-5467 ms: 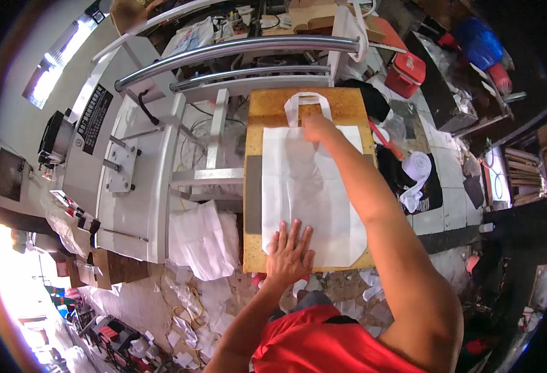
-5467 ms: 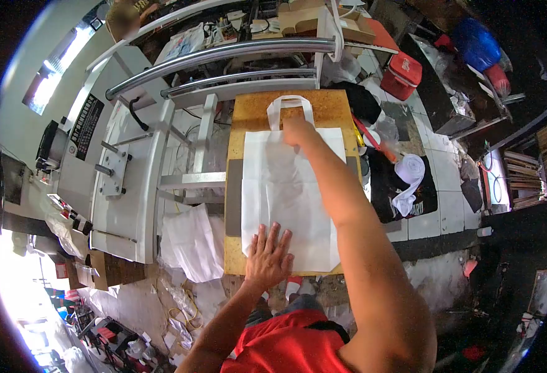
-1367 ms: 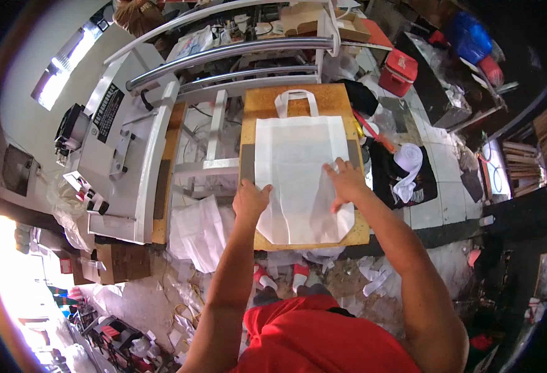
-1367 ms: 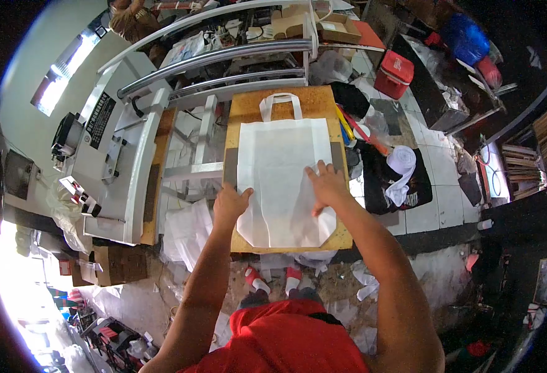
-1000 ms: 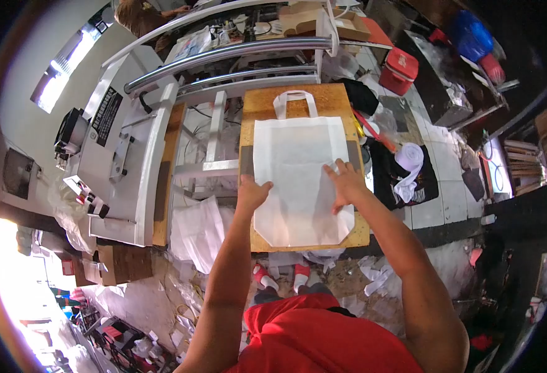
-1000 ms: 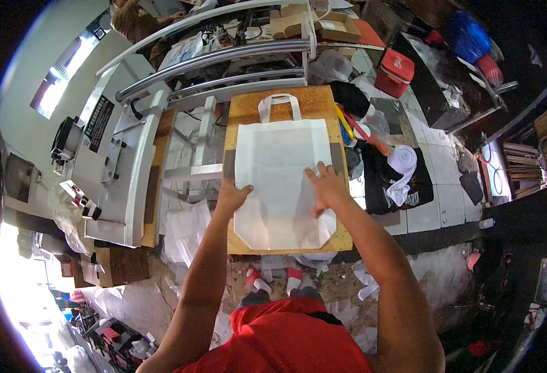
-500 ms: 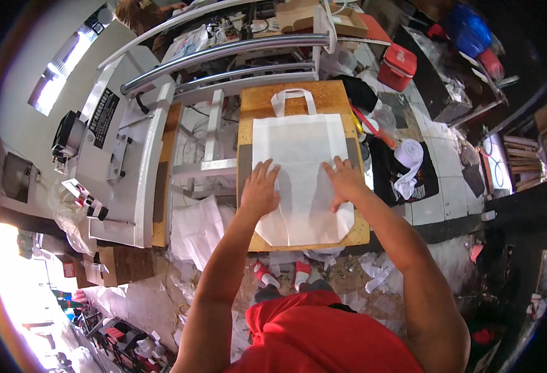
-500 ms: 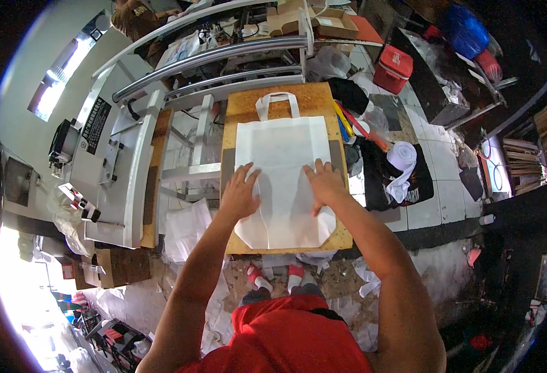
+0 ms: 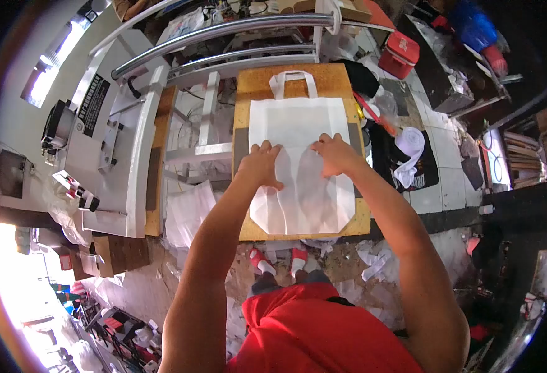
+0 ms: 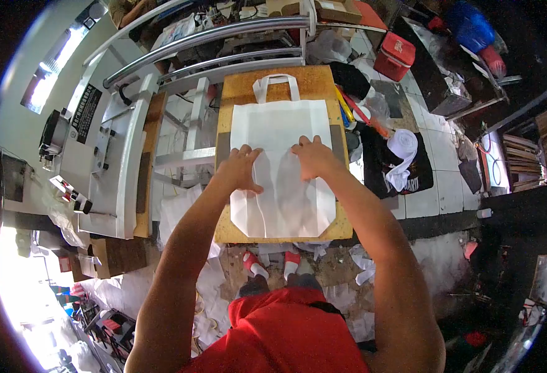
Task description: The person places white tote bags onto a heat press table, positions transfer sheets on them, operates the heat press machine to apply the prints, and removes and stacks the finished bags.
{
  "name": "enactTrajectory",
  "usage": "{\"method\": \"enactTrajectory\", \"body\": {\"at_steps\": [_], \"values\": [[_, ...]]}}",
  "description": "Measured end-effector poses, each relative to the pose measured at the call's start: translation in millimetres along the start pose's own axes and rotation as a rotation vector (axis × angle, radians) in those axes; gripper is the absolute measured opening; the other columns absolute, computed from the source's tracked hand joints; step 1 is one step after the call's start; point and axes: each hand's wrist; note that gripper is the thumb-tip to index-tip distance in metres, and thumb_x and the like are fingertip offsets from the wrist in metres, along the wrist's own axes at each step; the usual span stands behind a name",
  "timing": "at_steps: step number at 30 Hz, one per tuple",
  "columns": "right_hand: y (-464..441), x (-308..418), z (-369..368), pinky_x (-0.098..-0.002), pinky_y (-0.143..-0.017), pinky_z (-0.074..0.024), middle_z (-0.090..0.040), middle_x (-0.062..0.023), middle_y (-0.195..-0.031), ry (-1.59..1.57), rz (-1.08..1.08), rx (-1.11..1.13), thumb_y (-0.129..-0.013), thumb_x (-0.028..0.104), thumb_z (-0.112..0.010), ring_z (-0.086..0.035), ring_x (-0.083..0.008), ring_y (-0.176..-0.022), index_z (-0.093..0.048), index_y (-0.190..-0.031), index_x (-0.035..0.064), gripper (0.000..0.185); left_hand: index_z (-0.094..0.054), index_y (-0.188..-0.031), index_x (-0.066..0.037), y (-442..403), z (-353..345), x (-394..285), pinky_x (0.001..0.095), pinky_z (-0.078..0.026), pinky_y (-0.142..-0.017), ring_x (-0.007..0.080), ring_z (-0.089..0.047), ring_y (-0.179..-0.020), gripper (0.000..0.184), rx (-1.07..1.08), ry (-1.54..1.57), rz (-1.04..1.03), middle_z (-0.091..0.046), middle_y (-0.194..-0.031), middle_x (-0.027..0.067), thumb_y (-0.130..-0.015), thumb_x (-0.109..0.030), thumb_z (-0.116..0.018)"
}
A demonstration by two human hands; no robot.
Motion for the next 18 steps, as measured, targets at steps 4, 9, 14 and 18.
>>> {"method": "enactTrajectory", "body": {"at_steps": [4,9,14,18], "values": [[-3,0,-11,-0.0456,-0.101,-0.0529,-0.052,-0.0147,-0.137,0.007,-0.018,0.028,-0.063,0.011,-0.083,-0.051,-0.0428,-0.123,-0.058,-0.138,0.0084,0.079,-0.039,-0.153,-0.014,-4,-12,6,0.0532,-0.049,-0.107,0.0393,-0.046,-0.134,0.117,0.033,0.013,-0.03,-0.044,-0.148,0.0153,-0.056,-0.045,-0.095],[7,-1,-11,-0.0458,-0.1,-0.0531,-0.05,-0.0162,-0.14,-0.047,-0.008,-0.005,-0.064,0.0,-0.074,-0.051,-0.0421,-0.126,-0.055,-0.139,0.0055,0.077,-0.026,-0.159,-0.012,0,-32,29,0.0526,-0.033,-0.12,0.0357,-0.031,-0.149,0.129,-0.007,-0.025,-0.106,-0.028,-0.164,0.0109,-0.057,-0.053,-0.094],[11,-6,-14,-0.0456,-0.102,-0.0525,-0.047,-0.0143,-0.144,0.048,-0.046,0.019,-0.063,0.009,-0.086,-0.049,-0.0407,-0.13,-0.048,-0.144,0.0039,0.089,-0.02,-0.161,-0.013,8,-18,23,0.0567,-0.029,-0.121,0.0359,-0.026,-0.152,0.139,0.081,-0.11,-0.023,-0.02,-0.168,0.0071,-0.051,-0.052,-0.097],[17,-12,-21,-0.0449,-0.105,-0.0505,-0.042,-0.0117,-0.15,0.143,-0.071,-0.005,-0.058,0.023,-0.096,-0.046,-0.0392,-0.134,-0.04,-0.15,0.0072,0.109,-0.015,-0.162,-0.014,4,-23,22,0.0622,-0.028,-0.119,0.0409,-0.024,-0.152,0.147,0.085,-0.295,0.065,-0.017,-0.169,0.007,-0.047,-0.053,-0.098]]}}
Point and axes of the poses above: each hand's wrist, its own y-axis away from the middle knuckle, its own z-axis out of the back of the hand, x = y × z
